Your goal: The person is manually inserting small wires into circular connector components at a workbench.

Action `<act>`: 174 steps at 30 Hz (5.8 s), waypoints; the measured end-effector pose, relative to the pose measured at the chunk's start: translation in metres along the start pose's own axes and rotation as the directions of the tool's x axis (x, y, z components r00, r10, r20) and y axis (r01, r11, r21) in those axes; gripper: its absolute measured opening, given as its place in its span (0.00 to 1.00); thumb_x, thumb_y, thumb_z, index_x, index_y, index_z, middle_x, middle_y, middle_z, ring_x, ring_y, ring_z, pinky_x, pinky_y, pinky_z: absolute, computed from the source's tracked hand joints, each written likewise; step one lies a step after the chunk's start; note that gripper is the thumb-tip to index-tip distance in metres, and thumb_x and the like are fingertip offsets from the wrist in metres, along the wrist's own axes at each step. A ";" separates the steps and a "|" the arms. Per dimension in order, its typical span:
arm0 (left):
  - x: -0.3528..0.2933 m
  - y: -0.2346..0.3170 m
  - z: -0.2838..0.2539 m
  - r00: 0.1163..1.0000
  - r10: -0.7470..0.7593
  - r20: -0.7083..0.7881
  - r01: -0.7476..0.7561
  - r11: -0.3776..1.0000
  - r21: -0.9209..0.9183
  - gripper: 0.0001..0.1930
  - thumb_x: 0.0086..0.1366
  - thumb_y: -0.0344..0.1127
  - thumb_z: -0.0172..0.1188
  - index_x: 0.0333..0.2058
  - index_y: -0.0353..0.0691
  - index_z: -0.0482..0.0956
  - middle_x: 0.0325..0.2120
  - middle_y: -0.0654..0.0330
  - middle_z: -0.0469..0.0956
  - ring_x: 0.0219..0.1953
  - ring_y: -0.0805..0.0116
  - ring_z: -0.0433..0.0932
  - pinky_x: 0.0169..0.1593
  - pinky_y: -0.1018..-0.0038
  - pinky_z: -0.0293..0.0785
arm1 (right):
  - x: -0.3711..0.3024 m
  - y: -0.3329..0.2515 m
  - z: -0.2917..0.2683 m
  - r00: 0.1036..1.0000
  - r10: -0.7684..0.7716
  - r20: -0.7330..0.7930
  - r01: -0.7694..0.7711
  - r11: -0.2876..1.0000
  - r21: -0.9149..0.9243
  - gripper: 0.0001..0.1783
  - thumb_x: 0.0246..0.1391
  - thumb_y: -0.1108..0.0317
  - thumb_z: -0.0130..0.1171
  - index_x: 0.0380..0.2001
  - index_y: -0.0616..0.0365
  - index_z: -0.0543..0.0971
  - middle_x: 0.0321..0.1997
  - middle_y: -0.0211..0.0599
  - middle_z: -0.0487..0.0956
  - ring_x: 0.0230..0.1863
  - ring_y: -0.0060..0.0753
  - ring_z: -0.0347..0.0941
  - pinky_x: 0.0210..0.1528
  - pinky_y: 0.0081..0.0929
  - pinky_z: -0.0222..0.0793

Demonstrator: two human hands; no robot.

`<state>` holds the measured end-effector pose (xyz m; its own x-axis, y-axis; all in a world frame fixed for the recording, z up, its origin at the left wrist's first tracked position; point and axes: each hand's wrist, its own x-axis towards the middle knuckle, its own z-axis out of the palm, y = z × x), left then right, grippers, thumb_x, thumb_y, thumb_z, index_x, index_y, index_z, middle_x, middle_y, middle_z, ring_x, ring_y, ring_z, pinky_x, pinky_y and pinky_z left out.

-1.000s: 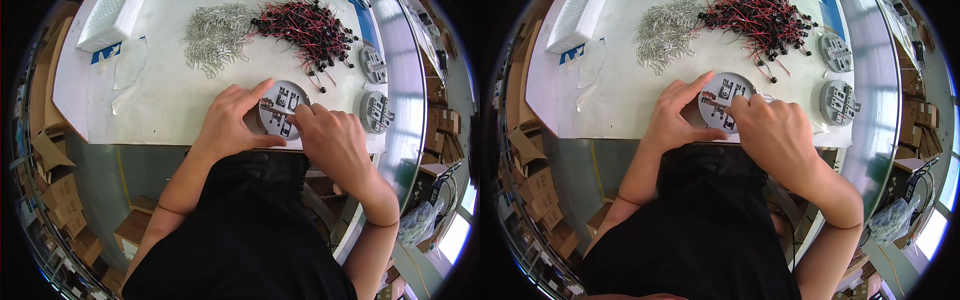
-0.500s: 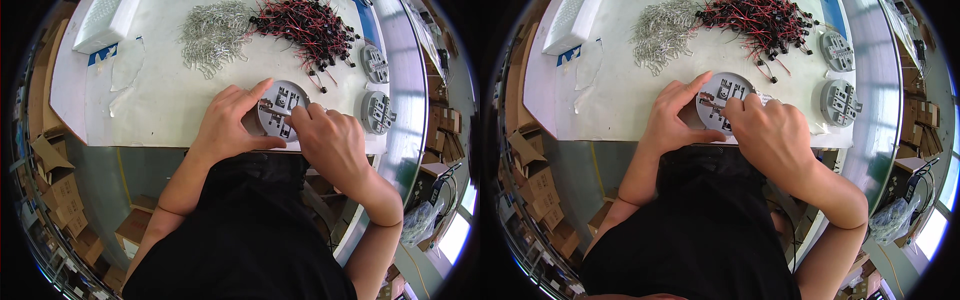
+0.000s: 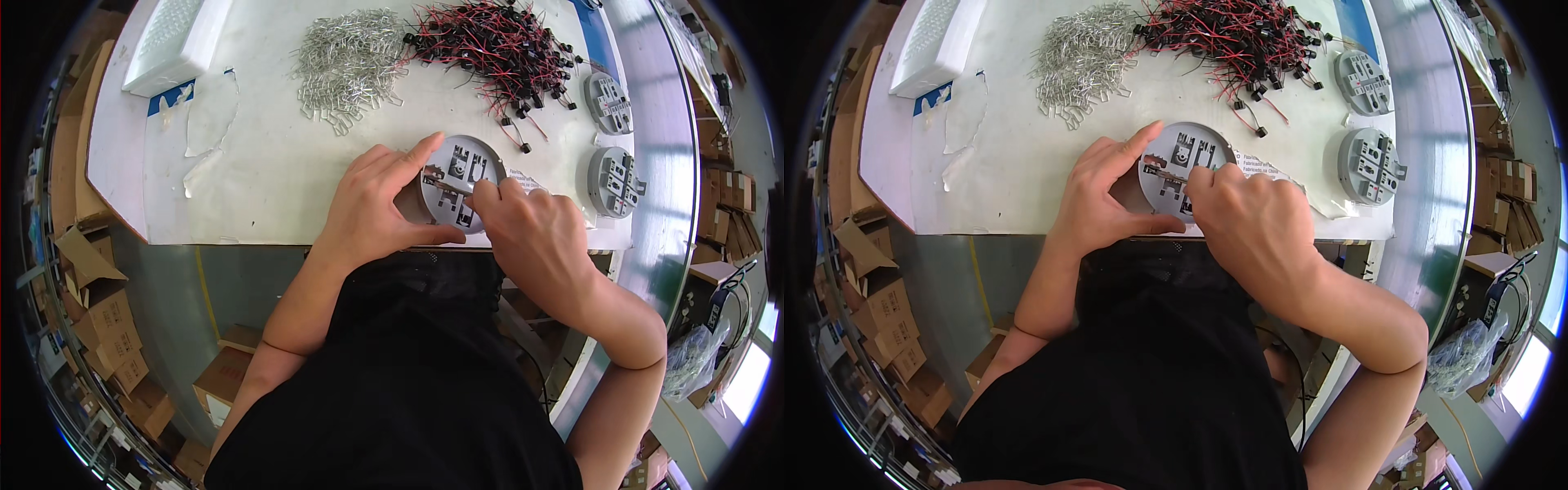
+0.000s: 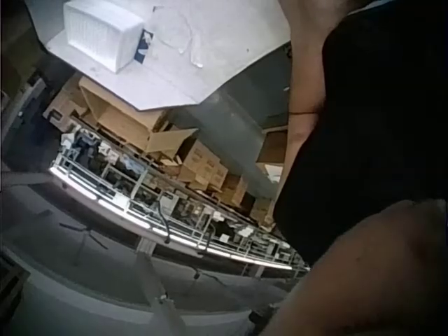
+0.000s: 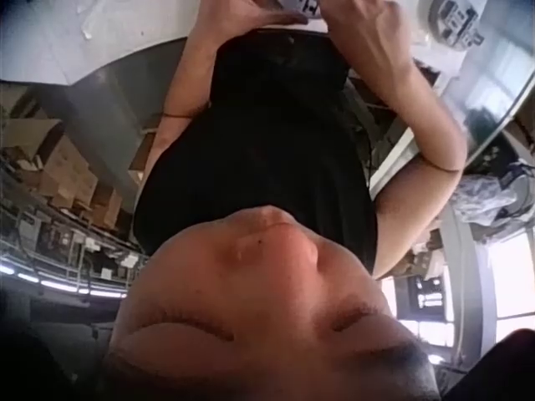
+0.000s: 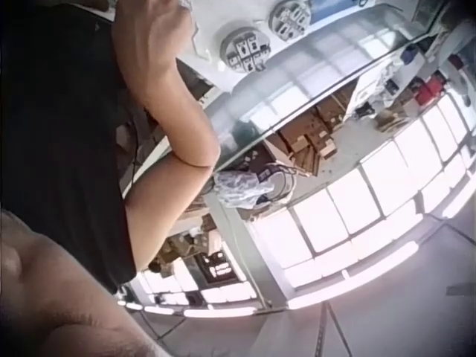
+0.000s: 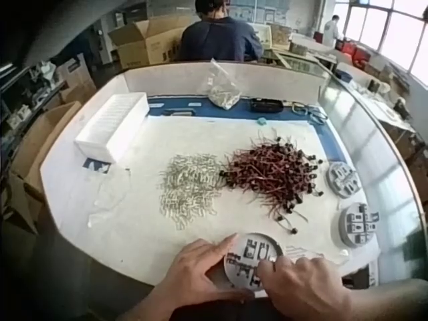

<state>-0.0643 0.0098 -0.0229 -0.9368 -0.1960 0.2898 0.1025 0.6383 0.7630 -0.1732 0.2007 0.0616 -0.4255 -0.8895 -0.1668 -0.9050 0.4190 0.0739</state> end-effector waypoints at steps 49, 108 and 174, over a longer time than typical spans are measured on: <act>-0.025 -0.007 -0.010 0.955 -0.024 -0.297 -0.042 0.976 -0.214 0.25 0.63 0.34 0.76 0.58 0.37 0.84 0.45 0.54 0.84 0.47 0.61 0.83 0.50 0.69 0.79 | -0.048 0.087 0.007 0.794 0.593 -0.132 -0.302 0.575 0.760 0.14 0.59 0.64 0.68 0.29 0.66 0.83 0.25 0.51 0.83 0.26 0.58 0.80 0.32 0.43 0.76; 0.006 0.026 0.002 0.977 0.212 -0.035 -0.205 0.969 0.142 0.08 0.58 0.29 0.76 0.36 0.41 0.87 0.31 0.61 0.76 0.36 0.57 0.77 0.43 0.63 0.77 | -0.021 -0.011 0.048 0.854 0.357 -0.378 0.005 0.721 0.693 0.09 0.57 0.78 0.70 0.41 0.60 0.84 0.38 0.41 0.82 0.32 0.45 0.81 0.34 0.33 0.78; -0.035 0.008 -0.023 0.953 -0.107 -0.283 0.035 0.968 -0.247 0.14 0.68 0.21 0.66 0.51 0.34 0.85 0.35 0.59 0.85 0.32 0.73 0.81 0.39 0.77 0.78 | 0.148 0.004 0.044 0.961 0.122 -0.248 0.022 0.860 0.510 0.13 0.54 0.63 0.71 0.38 0.61 0.84 0.37 0.47 0.84 0.39 0.49 0.82 0.44 0.43 0.77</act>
<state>-0.0228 0.0048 -0.0140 -0.8089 -0.4661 0.3583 0.1487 0.4274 0.8918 -0.2395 0.0792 -0.0059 -0.5202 -0.8490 0.0923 -0.7856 0.4333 -0.4416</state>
